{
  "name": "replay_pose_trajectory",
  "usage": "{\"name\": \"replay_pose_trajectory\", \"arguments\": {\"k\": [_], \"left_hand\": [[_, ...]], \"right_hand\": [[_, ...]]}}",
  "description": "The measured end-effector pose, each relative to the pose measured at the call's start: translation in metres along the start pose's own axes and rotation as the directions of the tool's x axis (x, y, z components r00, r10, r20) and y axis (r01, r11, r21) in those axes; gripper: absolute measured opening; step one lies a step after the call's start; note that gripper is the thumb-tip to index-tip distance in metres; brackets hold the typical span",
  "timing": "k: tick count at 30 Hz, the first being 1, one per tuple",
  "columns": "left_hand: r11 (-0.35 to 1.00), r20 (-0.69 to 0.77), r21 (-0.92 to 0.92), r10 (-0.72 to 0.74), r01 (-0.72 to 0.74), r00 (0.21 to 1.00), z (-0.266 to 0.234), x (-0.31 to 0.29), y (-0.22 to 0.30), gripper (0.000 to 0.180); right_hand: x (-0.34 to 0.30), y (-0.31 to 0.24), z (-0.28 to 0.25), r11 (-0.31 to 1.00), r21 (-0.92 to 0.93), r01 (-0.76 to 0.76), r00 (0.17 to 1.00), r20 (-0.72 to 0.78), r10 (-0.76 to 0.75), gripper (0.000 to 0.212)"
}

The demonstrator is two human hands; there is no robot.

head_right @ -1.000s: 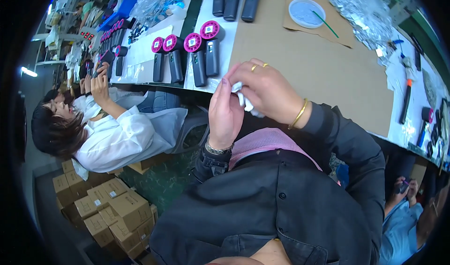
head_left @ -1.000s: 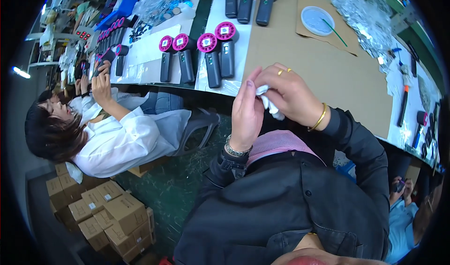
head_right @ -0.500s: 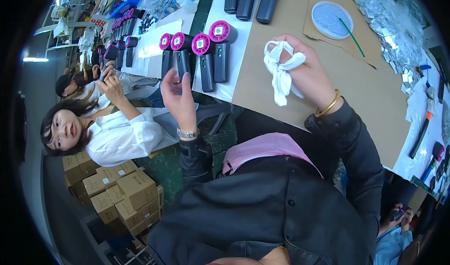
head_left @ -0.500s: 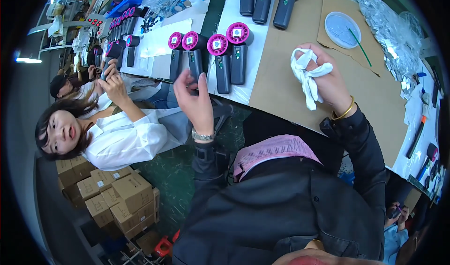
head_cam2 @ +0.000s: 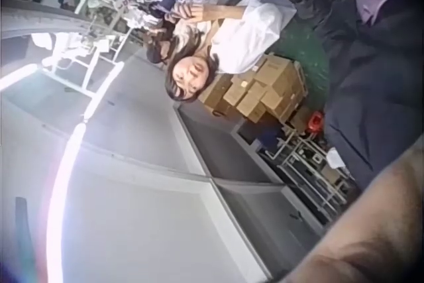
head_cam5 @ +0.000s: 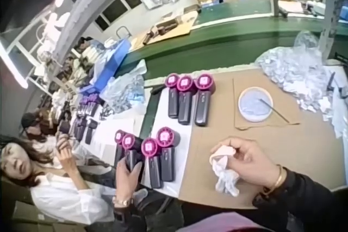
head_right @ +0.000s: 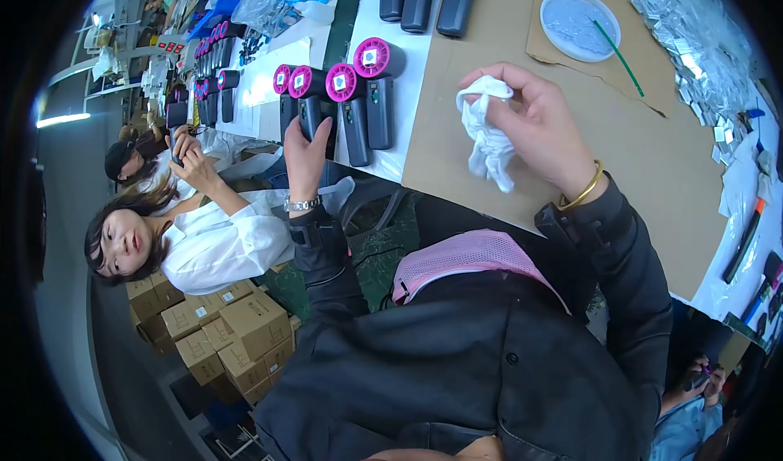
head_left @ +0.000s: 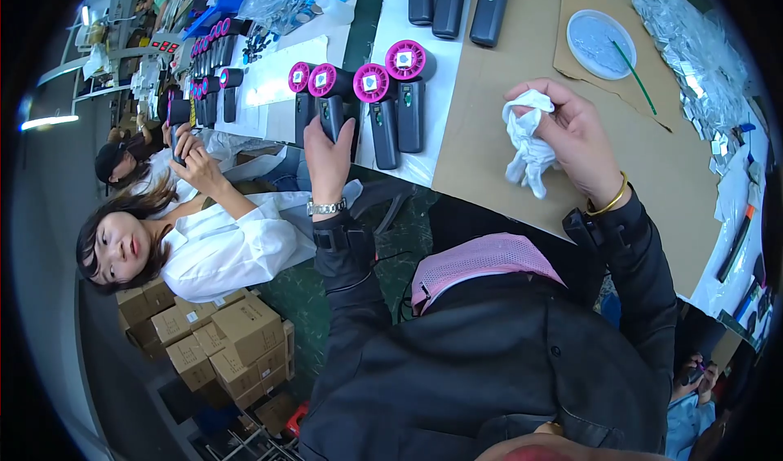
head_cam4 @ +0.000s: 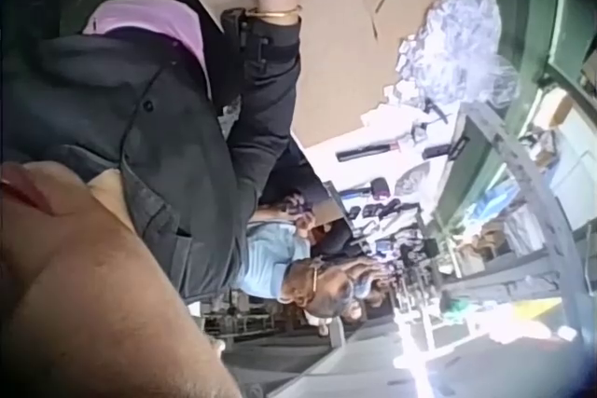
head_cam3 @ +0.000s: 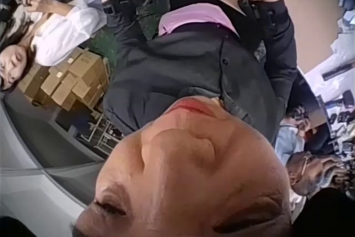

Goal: The person applies a substance to fan components with a stick, presses a small square onto each, and taps them with a mallet. They then wipe the fans with a cloth and point to different parts while speaking to another person.

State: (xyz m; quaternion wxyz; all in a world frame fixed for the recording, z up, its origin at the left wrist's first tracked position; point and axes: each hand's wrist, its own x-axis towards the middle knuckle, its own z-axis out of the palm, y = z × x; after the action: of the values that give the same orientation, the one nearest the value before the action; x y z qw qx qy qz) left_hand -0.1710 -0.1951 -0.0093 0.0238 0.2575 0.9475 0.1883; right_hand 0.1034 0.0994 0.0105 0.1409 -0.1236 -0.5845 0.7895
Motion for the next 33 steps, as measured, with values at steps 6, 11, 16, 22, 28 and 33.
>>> {"name": "replay_pose_trajectory", "arguments": {"k": [6,11,16,22,28,33], "left_hand": [[0.557,0.162,-0.814,-0.051,0.163,0.985,-0.028,-0.051,0.069,0.051],[0.029,0.192,-0.981,0.096,0.19,0.977,-0.027,-0.091,0.127,0.065],[-0.089,0.343,-0.927,0.202,0.366,0.918,-0.009,-0.113,0.159,0.083],[0.038,0.362,-0.931,0.237,0.364,0.902,0.004,-0.139,0.188,0.079],[0.174,0.328,-0.94,0.219,0.294,0.919,0.008,-0.164,0.204,0.079],[0.207,0.157,-0.968,0.073,0.139,0.985,0.027,-0.168,0.203,0.081]], "right_hand": [[0.005,0.009,-0.003,0.992,0.12,0.046,0.999,0.001,-0.047,0.021],[-0.021,-0.003,0.032,0.978,-0.071,0.197,0.979,-0.036,-0.2,0.016],[-0.068,-0.025,0.057,0.994,-0.109,0.011,0.999,0.049,-0.006,0.016],[-0.099,-0.007,0.072,1.0,0.023,0.022,0.998,-0.064,-0.02,0.02],[-0.106,0.004,0.077,0.993,0.115,-0.037,0.977,-0.203,0.06,0.021],[-0.111,0.011,0.079,0.937,0.324,-0.134,0.984,-0.07,0.165,0.023]]}}
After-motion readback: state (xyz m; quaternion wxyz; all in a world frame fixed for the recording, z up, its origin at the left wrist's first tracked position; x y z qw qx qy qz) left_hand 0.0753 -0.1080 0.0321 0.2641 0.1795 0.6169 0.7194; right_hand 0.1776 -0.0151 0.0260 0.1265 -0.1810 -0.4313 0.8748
